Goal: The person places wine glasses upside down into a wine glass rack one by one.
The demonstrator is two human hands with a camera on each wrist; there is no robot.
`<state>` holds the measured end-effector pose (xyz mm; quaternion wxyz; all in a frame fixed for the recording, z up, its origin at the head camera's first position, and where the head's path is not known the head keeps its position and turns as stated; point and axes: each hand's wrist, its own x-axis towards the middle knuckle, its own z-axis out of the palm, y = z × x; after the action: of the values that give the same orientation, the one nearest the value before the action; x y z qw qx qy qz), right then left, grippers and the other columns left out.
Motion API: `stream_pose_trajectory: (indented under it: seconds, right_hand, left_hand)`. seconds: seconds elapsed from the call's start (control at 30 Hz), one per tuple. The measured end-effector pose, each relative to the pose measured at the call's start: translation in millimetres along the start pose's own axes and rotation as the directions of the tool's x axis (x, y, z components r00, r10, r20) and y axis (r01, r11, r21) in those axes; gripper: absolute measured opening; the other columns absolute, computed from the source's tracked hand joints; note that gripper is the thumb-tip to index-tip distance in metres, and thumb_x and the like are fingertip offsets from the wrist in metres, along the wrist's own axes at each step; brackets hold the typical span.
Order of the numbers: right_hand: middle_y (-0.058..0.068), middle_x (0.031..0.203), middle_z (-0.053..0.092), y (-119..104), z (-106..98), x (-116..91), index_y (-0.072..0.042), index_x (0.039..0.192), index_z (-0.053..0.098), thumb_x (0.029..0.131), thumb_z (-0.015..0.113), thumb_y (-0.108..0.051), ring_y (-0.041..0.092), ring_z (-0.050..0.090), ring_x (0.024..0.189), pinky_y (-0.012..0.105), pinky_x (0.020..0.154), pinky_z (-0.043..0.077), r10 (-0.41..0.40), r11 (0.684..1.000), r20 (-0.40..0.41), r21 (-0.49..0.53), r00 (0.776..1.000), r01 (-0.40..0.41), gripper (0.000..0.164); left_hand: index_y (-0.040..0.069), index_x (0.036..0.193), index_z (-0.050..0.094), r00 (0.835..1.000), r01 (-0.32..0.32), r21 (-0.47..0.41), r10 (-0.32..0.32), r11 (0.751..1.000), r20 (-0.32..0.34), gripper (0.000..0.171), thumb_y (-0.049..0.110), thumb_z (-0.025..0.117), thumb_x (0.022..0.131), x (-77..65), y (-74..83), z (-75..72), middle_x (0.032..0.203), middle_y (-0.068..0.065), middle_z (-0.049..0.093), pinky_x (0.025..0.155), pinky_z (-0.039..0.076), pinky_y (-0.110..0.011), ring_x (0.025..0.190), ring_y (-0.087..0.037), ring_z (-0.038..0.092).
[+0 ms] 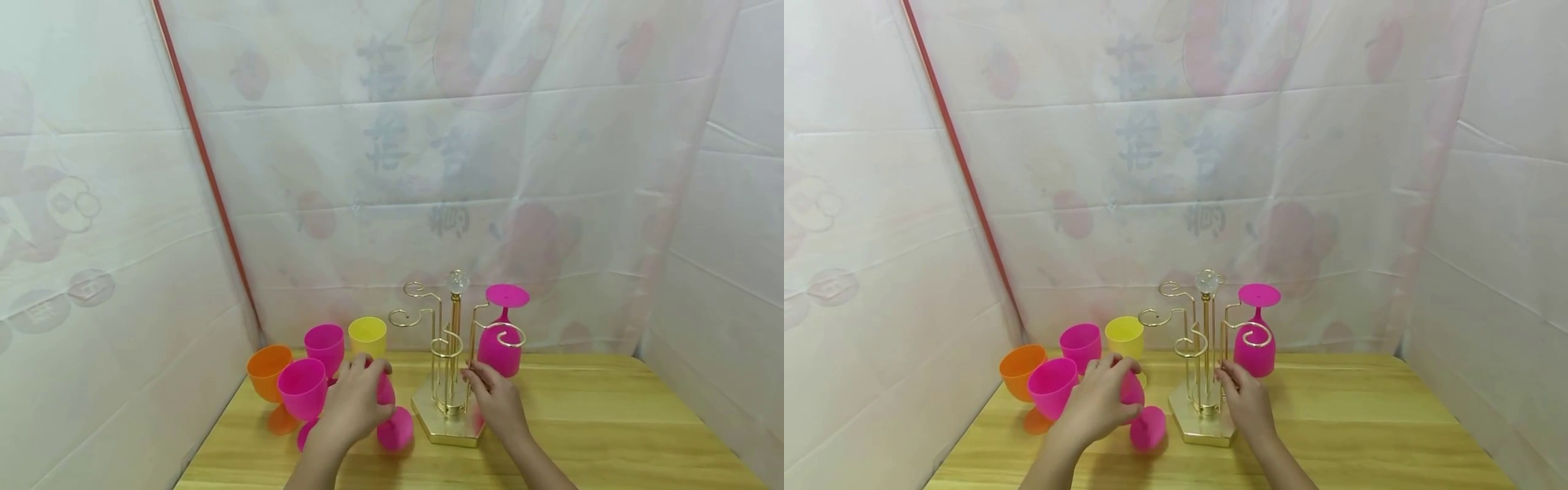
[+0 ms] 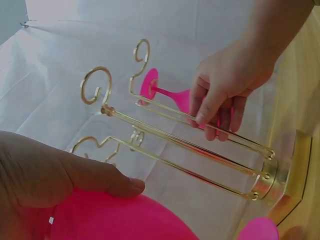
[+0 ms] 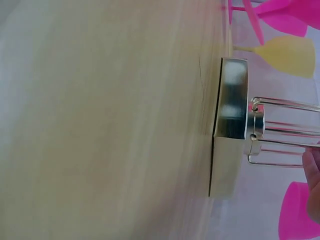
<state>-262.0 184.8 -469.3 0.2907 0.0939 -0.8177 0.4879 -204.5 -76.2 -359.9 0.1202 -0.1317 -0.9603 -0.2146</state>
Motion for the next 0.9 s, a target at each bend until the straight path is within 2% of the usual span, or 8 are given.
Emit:
stream_pose_trajectory:
  seconds: [0.13, 0.27, 0.53, 0.6, 0.73, 0.9]
  right_hand:
    - [0.003, 0.096, 0.076, 1.5, -2.4, -1.3, -0.008, 0.106, 0.073, 0.092, 0.07, -0.016, 0.01, 0.071, 0.083, 0.018, 0.07, 0.056, -0.009, 1.0, -0.032, -0.017, 0.999, 0.009, 0.016]
    - [0.0, 0.089, 0.075, 3.6, -5.0, -2.1, -0.008, 0.102, 0.073, 0.091, 0.071, -0.014, 0.004, 0.066, 0.075, 0.018, 0.064, 0.055, -0.02, 1.0, -0.052, -0.007, 0.998, 0.019, 0.013]
    - [-0.004, 0.086, 0.074, 2.6, -8.2, -3.9, -0.012, 0.1, 0.073, 0.089, 0.072, -0.012, 0.002, 0.065, 0.071, 0.018, 0.061, 0.055, -0.056, 0.998, -0.09, 0.017, 0.994, 0.057, 0.011]
    - [-0.005, 0.085, 0.073, 0.7, -8.9, -5.0, -0.013, 0.099, 0.073, 0.088, 0.073, -0.011, 0.003, 0.064, 0.07, 0.018, 0.06, 0.054, -0.055, 0.998, -0.106, 0.023, 0.993, 0.058, 0.011]
    - [-0.006, 0.083, 0.07, -4.2, -9.6, -7.1, -0.014, 0.098, 0.073, 0.088, 0.073, -0.012, 0.005, 0.064, 0.069, 0.018, 0.061, 0.054, -0.045, 0.997, -0.112, 0.051, 0.993, 0.051, 0.01]
    - [0.001, 0.083, 0.072, -9.2, -9.5, -9.1, -0.015, 0.099, 0.072, 0.092, 0.07, -0.014, 0.011, 0.067, 0.07, 0.02, 0.061, 0.055, -0.023, 0.994, -0.094, 0.107, 0.995, 0.033, 0.008]
  left_hand:
    - [0.026, 0.108, 0.062, 0.999, -0.031, -0.056, 0.03, 0.998, -0.019, 0.047, 0.03, 0.087, 0.069, -2.7, -2.3, -5.8, 0.114, -0.001, 0.055, 0.067, 0.049, -0.042, 0.104, -0.026, 0.049]
    - [0.027, 0.109, 0.062, 0.999, -0.033, -0.129, 0.032, 0.991, -0.013, 0.047, 0.03, 0.087, 0.069, -4.2, -4.8, -10.8, 0.117, 0.001, 0.054, 0.066, 0.05, -0.042, 0.105, -0.025, 0.048]
    - [0.025, 0.113, 0.062, 0.998, -0.056, -0.258, 0.054, 0.965, -0.015, 0.047, 0.029, 0.086, 0.073, -5.6, -9.4, -18.8, 0.116, 0.007, 0.053, 0.071, 0.054, -0.035, 0.108, -0.024, 0.048]
    - [0.025, 0.114, 0.061, 0.998, -0.057, -0.299, 0.058, 0.953, -0.006, 0.047, 0.029, 0.086, 0.074, -6.8, -9.6, -21.3, 0.119, 0.006, 0.053, 0.074, 0.055, -0.035, 0.11, -0.024, 0.047]
    - [0.027, 0.115, 0.06, 0.998, -0.052, -0.404, 0.061, 0.913, 0.011, 0.047, 0.03, 0.085, 0.076, -8.7, -10.5, -26.0, 0.123, 0.004, 0.052, 0.076, 0.056, -0.034, 0.113, -0.025, 0.047]
    - [0.025, 0.116, 0.059, 0.997, -0.069, -0.485, 0.079, 0.872, 0.0, 0.047, 0.031, 0.084, 0.077, -9.5, -12.3, -29.7, 0.122, 0.002, 0.053, 0.074, 0.056, -0.029, 0.107, -0.023, 0.052]
